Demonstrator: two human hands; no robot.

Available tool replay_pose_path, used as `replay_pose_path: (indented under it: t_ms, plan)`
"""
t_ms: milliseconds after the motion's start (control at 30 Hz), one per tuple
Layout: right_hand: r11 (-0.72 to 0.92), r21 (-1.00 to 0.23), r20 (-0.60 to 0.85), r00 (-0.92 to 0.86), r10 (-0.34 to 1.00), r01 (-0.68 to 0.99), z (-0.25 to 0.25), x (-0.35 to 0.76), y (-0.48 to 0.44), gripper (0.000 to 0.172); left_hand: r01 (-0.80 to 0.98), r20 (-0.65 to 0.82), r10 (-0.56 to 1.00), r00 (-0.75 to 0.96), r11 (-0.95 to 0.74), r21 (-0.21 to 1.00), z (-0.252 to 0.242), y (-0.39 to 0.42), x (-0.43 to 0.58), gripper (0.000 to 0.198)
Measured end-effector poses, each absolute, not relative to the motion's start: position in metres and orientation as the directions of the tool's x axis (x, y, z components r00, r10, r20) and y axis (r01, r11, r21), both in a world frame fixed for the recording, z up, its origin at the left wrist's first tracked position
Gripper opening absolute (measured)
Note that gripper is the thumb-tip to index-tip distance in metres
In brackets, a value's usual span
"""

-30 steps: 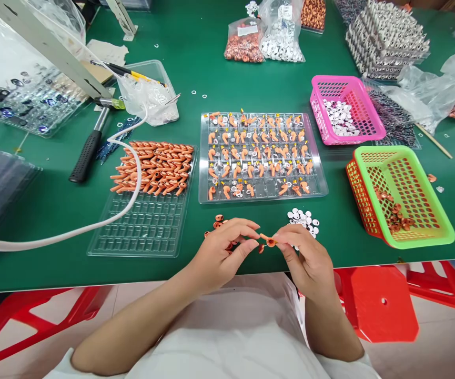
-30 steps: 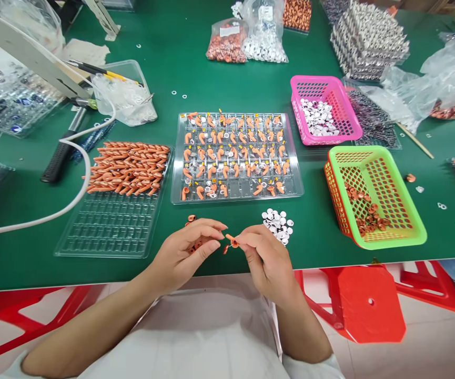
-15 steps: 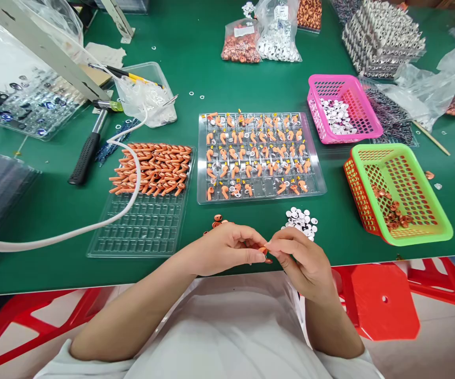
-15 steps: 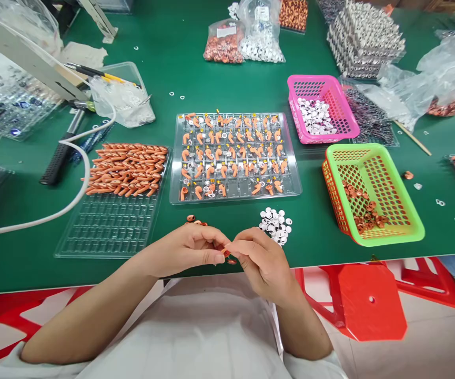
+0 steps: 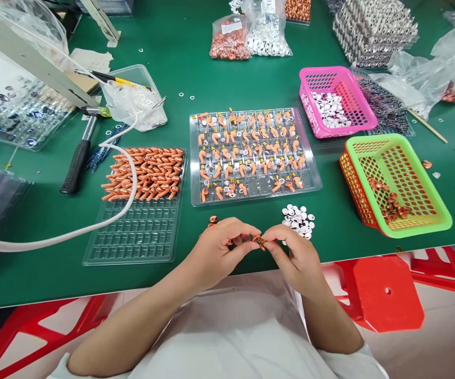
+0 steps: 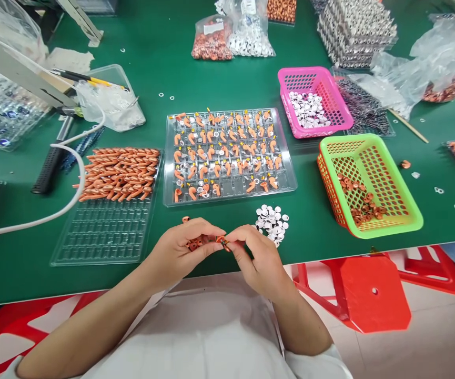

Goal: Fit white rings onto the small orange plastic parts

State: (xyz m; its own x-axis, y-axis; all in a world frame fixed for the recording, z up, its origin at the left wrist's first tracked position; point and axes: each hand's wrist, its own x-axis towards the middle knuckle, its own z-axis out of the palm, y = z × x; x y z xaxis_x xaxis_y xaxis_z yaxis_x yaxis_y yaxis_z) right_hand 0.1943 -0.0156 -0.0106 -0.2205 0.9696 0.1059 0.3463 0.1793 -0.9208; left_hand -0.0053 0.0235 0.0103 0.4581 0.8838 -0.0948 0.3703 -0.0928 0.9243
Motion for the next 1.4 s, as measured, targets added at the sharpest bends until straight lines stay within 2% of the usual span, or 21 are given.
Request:
replay_pose_path:
  t_ms: [100,200,333,500,600,733,867,1033,1267,1400]
  plan:
    - [0.038,-0.960,-0.022,-0.210,0.978,0.276,-0.009,0.193,-0.015,0.011,0.328,-0.113,0.907,0.405,-0.029,0.944,0.006,0.021,-0.004,0.015]
    - [-0.112,-0.985,-0.136,-0.201,0.970,0.128,-0.009,0.192,-0.015,0.009,0.199,-0.198,0.890,0.411,0.124,0.972,0.003,0.021,-0.001,0.016]
    - [-0.120,-0.993,-0.121,-0.154,0.981,0.017,-0.010,0.190,-0.014,0.008,0.023,-0.289,0.843,0.454,0.313,0.949,0.002,0.023,0.003,0.019]
    - [-0.152,-0.987,-0.151,-0.018,0.988,-0.045,-0.011,0.184,-0.017,0.005,-0.076,-0.370,0.852,0.370,0.425,0.902,0.002,0.021,0.010,0.019]
    - [-0.172,-0.982,-0.179,0.079,0.981,-0.083,-0.014,0.177,-0.020,0.005,-0.117,-0.373,0.869,0.324,0.428,0.896,0.001,0.019,0.014,0.019]
    - [-0.170,-0.979,-0.184,0.129,0.974,-0.115,-0.017,0.169,-0.024,0.004,-0.048,-0.347,0.904,0.252,0.369,0.928,0.001,0.015,0.017,0.018]
    - [-0.111,-0.988,-0.125,0.128,0.984,-0.110,-0.017,0.166,-0.026,0.002,0.008,-0.336,0.916,0.217,0.343,0.939,0.001,0.014,0.017,0.017]
    - [-0.048,-0.997,-0.051,0.059,0.997,-0.053,-0.016,0.167,-0.025,0.007,-0.009,-0.319,0.929,0.188,0.326,0.945,0.000,0.013,0.018,0.016]
    - [-0.038,-0.999,-0.041,0.079,0.996,-0.036,-0.014,0.166,-0.024,0.009,-0.018,-0.251,0.954,0.162,0.257,0.966,-0.003,0.009,0.022,0.013]
    - [-0.013,-1.000,-0.010,0.111,0.994,0.018,-0.015,0.165,-0.024,0.008,-0.034,-0.260,0.950,0.171,0.269,0.962,-0.002,0.008,0.021,0.014]
